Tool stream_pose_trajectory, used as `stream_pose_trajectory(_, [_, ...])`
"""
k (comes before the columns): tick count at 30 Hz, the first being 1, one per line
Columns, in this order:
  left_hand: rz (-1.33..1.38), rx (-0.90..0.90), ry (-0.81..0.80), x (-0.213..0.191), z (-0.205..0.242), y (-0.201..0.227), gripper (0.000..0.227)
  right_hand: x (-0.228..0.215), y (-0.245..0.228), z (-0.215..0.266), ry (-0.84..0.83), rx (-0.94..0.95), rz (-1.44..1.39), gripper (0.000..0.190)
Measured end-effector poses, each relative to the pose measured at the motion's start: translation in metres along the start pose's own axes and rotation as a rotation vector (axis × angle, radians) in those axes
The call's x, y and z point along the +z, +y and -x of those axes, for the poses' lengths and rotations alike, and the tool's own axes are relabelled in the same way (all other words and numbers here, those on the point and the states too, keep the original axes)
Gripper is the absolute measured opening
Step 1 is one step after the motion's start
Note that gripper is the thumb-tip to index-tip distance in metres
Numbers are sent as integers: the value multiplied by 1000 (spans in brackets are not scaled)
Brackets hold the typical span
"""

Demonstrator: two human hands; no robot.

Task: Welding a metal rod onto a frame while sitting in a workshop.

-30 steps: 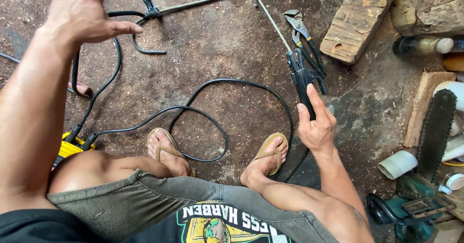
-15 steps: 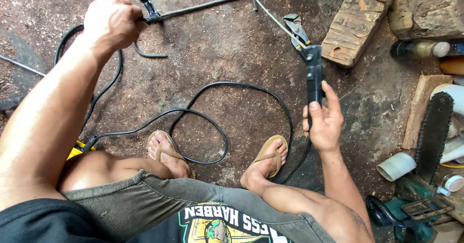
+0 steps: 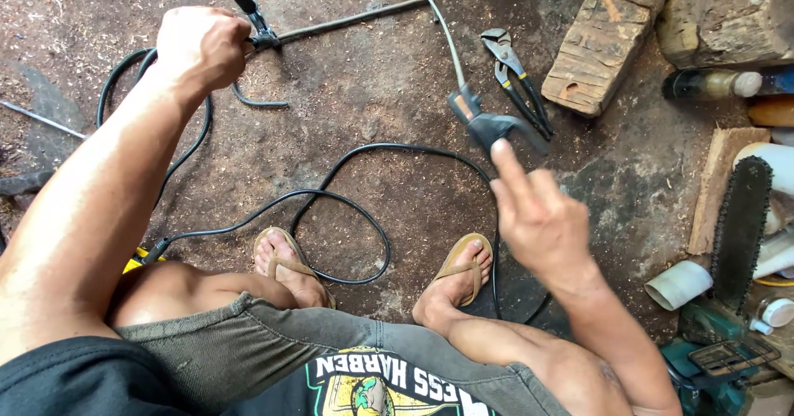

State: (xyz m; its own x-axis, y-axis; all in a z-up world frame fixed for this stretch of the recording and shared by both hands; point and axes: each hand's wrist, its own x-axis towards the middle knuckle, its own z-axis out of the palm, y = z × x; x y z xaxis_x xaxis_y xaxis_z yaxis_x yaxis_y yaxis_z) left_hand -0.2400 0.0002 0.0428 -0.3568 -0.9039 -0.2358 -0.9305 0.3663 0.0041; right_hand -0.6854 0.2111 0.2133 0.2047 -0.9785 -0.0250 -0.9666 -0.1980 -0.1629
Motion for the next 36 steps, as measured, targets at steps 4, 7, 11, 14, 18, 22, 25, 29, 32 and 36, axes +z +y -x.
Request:
stream_pose_trajectory(4, [15, -11, 23, -3, -1, 0, 34, -6, 43, -13, 102, -30, -156, 51])
stream_pose_trajectory(7, [-42, -33, -32, -6, -4, 3, 34, -2, 77, -21, 55, 122, -461, 46])
stream_pose_trajectory(11, [-47, -64, -57, -10, -5, 9, 33, 6, 92, -25, -49, 398, -965, 51])
stream_pose_trajectory(14, [-23, -91, -95, -7, -4, 16, 35, 17, 102, -21, -90, 583, -1264, 51])
stream_pose_trajectory(18, [-8, -106, -97, -5, -4, 14, 37, 29, 116, -17, -92, 610, -1554, 50])
stream_pose_trajectory(22, [-11, -129, -121, -6, -9, 20, 39, 31, 110, -12, -59, 599, -1360, 49])
stream_pose_trajectory(25, [-27, -139, -141, 11, -10, 16, 39, 18, 54, -13, 68, 197, -639, 51])
stream_pose_trajectory(29, [-15, -99, -88, 16, -7, 15, 39, 20, -39, -19, 145, -161, -102, 52])
stream_pose_trajectory(32, [-1, -85, -90, 10, -6, 24, 40, 38, -65, -18, -36, -219, 197, 64])
stream_pose_trajectory(36, [-3, -75, -125, 9, -9, 26, 43, 35, -78, -24, -140, -144, 190, 68])
